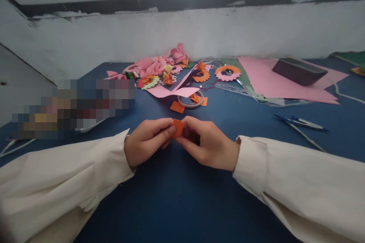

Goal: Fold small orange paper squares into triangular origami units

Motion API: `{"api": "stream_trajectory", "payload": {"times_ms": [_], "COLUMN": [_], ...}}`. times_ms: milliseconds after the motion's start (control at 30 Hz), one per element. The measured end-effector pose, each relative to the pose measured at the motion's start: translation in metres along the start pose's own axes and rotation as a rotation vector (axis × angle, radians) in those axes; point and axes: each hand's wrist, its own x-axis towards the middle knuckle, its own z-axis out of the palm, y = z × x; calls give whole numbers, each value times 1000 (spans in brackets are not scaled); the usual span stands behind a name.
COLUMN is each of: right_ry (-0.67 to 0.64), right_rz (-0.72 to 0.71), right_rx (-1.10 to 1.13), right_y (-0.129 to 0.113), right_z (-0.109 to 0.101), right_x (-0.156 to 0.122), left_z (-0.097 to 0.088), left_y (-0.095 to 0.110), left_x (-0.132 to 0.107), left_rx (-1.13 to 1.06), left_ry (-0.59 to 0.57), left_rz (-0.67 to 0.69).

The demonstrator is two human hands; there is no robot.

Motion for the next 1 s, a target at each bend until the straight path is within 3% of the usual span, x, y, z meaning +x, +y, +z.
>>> {"api": "stream_trajectory", "payload": {"times_ms": [767,1000], "right_ry": [-31,-44], "right_rz": [71,-30], "right_rx": [33,-36], "right_y": [0,1], "right_z": [-4,-5], "right_x": [1,1], "left_z": [1,0], "left_y": [-1,0], "left_x": [-3,-3], "left_rx": [92,102], "left_ry": [-40,-11], "left_rz": [138,110]}}
